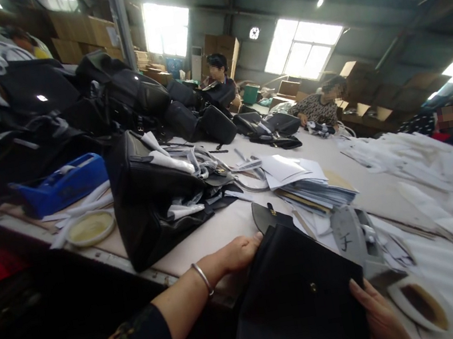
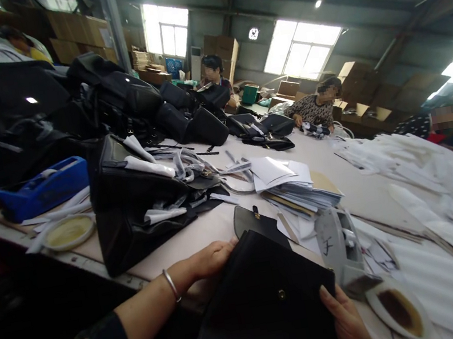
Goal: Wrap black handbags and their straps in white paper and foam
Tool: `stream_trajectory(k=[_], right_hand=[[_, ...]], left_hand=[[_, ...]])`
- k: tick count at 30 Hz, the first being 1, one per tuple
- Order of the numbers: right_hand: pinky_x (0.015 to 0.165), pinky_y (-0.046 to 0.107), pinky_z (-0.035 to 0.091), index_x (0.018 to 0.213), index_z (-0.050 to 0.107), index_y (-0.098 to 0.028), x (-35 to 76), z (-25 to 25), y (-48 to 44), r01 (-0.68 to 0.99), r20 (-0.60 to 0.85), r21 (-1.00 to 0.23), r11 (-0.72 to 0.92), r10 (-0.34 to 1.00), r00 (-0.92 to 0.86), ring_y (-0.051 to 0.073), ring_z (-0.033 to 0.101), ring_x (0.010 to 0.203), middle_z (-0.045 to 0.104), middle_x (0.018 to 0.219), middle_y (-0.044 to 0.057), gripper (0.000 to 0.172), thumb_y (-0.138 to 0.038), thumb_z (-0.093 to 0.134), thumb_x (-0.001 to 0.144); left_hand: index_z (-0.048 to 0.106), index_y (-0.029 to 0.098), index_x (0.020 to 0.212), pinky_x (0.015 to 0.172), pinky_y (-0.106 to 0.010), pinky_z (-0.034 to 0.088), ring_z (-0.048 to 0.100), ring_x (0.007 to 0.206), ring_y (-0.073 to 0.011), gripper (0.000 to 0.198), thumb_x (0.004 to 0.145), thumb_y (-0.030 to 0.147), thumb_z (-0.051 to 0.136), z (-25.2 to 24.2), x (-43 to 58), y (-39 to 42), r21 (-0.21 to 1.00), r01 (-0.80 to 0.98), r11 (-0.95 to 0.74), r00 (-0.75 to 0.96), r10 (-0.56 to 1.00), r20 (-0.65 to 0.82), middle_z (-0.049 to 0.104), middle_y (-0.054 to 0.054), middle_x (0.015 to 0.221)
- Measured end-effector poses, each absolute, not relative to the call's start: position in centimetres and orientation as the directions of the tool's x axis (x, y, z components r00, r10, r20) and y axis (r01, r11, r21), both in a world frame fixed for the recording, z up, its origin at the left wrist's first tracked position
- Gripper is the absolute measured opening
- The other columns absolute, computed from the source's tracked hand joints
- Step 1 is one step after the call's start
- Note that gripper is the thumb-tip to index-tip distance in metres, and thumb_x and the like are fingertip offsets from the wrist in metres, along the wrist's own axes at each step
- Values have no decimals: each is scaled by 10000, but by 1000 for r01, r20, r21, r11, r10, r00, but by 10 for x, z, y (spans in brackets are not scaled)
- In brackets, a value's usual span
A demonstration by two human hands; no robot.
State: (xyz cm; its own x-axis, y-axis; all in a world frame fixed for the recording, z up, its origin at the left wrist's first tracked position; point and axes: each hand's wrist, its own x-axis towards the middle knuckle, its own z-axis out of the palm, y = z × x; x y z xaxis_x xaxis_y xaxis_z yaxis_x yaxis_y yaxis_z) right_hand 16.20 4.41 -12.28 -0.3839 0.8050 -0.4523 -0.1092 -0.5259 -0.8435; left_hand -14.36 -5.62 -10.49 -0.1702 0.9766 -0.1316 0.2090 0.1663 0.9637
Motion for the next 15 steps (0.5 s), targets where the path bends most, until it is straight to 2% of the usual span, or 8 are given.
stream_trajectory(k=[3, 6, 9, 12, 13, 15], right_hand=[[863, 422, 604, 1475, 451, -261, 160, -119, 40, -106, -430, -864, -492, 831, -354, 285, 748, 884, 762, 1089, 81, 857, -423, 828, 724], [859, 444, 605, 1443, 496, -255, 156, -116, 40, -113, -423, -863, -492, 827, -369, 297, 747, 888, 760, 1093, 87, 817, -418, 832, 717], [866, 436, 605, 1415, 525, -246, 155, -119, 42, -121, -439, -855, -504, 829, -346, 295, 746, 902, 766, 1071, 82, 793, -408, 841, 705], [879, 419, 604, 1396, 541, -231, 157, -129, 43, -110, -425, -875, -471, 857, -292, 290, 742, 929, 770, 1050, 71, 778, -431, 832, 703], [881, 414, 605, 1392, 545, -225, 158, -133, 43, -102, -417, -884, -457, 867, -271, 289, 739, 939, 770, 1048, 67, 776, -439, 827, 701], [885, 405, 606, 1380, 556, -204, 160, -137, 43, -88, -405, -898, -432, 887, -222, 289, 737, 947, 772, 1035, 64, 783, -453, 823, 688]], left_hand=[[743, 118, 820, 823, -334, 508, 646, 836, -240, 823, 901, 763, 238, -99, -141, -62, 970, 140, 199, -117, 976, -184, 719, -67, 787], [750, 82, 993, 885, -354, 517, 670, 903, -249, 875, 921, 750, 189, -98, -138, -73, 973, 50, 227, -62, 973, -223, 749, -102, 926], [725, 102, 1116, 1007, -362, 471, 636, 1070, -264, 750, 931, 709, 325, -105, -127, -95, 993, 0, 118, -137, 984, -117, 707, -127, 1150], [694, 155, 1215, 1151, -355, 335, 504, 1290, -270, 603, 946, 627, 431, -115, -110, -121, 1000, 6, -11, -290, 957, 12, 568, -123, 1392], [683, 163, 1239, 1153, -369, 336, 502, 1295, -271, 577, 959, 600, 431, -118, -105, -128, 999, -47, -19, -303, 953, 4, 561, -123, 1401], [656, 162, 1279, 1086, -405, 417, 577, 1200, -275, 546, 977, 556, 426, -122, -95, -141, 974, -226, -4, -285, 956, -62, 623, -129, 1317]])
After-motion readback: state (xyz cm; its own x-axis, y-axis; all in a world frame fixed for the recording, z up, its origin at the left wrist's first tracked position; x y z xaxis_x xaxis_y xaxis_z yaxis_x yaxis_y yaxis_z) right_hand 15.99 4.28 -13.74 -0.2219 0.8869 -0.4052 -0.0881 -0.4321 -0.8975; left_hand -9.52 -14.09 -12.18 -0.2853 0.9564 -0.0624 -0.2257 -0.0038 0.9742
